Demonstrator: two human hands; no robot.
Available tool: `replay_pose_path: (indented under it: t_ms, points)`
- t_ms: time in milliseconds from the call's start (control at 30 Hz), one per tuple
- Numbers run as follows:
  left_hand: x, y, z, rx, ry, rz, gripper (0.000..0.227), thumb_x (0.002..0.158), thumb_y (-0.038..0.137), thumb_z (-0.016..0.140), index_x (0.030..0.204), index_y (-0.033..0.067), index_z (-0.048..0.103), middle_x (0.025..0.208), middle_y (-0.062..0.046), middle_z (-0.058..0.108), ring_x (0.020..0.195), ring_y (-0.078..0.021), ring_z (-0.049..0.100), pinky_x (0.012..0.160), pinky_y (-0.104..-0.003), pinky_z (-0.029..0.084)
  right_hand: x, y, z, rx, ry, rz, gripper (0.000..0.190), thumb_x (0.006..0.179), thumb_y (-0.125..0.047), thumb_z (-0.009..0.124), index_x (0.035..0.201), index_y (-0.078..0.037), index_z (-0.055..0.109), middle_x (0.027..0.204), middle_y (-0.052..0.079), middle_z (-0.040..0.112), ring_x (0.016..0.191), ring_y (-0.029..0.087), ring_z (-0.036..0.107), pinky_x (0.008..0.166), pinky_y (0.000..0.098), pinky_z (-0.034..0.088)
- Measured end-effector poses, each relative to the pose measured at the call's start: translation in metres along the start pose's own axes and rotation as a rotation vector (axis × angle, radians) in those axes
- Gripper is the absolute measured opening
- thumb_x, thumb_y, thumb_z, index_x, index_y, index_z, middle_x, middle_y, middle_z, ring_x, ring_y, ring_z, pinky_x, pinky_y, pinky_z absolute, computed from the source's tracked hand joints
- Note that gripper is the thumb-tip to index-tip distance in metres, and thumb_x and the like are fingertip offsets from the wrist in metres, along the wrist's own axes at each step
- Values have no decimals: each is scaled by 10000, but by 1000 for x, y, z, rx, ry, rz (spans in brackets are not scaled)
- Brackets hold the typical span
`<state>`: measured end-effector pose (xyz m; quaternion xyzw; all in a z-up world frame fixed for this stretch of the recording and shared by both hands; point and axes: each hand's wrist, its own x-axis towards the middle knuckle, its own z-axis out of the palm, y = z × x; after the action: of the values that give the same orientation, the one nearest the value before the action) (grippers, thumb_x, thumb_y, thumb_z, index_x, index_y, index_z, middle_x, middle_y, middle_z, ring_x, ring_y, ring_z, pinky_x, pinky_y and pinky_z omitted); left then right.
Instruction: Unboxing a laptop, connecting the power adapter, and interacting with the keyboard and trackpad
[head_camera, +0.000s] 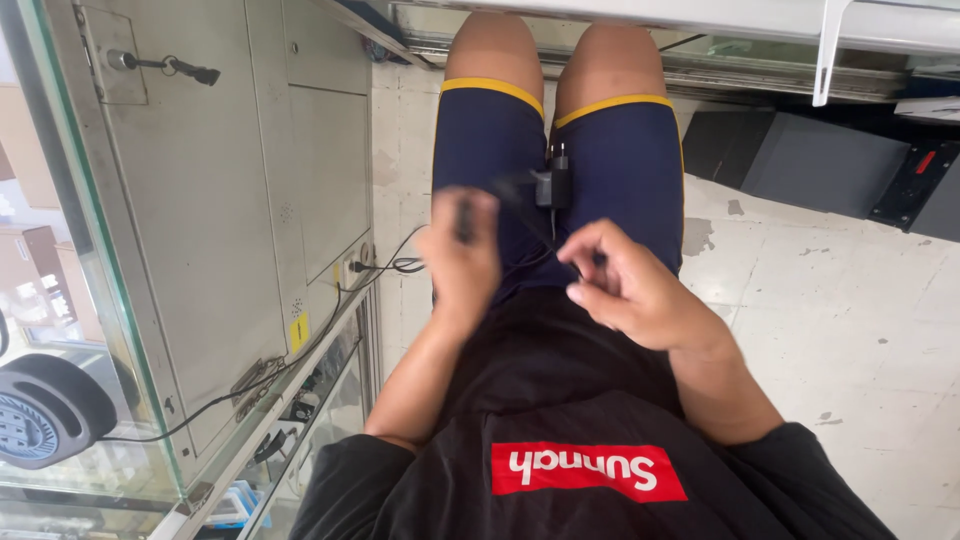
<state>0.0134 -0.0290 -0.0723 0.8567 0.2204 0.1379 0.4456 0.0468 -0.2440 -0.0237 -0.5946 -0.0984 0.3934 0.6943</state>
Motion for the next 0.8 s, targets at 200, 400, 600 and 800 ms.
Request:
replay_pose_path:
  t_ms: [200,400,600,800]
  points:
    - [28,-21,-14,-248,-52,52,100,1003,244,707,941,170,732,541,-70,561,474,-206,549,544,-310,442,1,10,-25,-328,302,-244,305,979,17,628,1272,79,571,1021,153,572,694,159,662,571,274,543]
    - [18,-17,-5,-307,-239,17,275,942,403,769,915,154,656,520,-41,585,473,-190,617,527,-284,474,33,-19,-11,-662,465,-603,319,1006,-113,717,1244,93,669,1119,197,661,880,271,694,735,351,583]
    - [12,-5,-17,-222,-385,70,314,958,402,746,1026,121,624,617,-121,648,559,-387,660,567,-413,498,60,-27,16,-552,354,-632,388,969,-280,784,1239,-9,720,1094,143,640,913,245,630,761,357,569]
    - [8,-5,-6,-640,-466,-89,368,1011,425,662,899,94,548,442,-4,527,393,-122,500,482,-257,440,89,27,15,132,250,-382,261,942,3,773,1144,92,634,991,168,707,842,156,735,688,257,620]
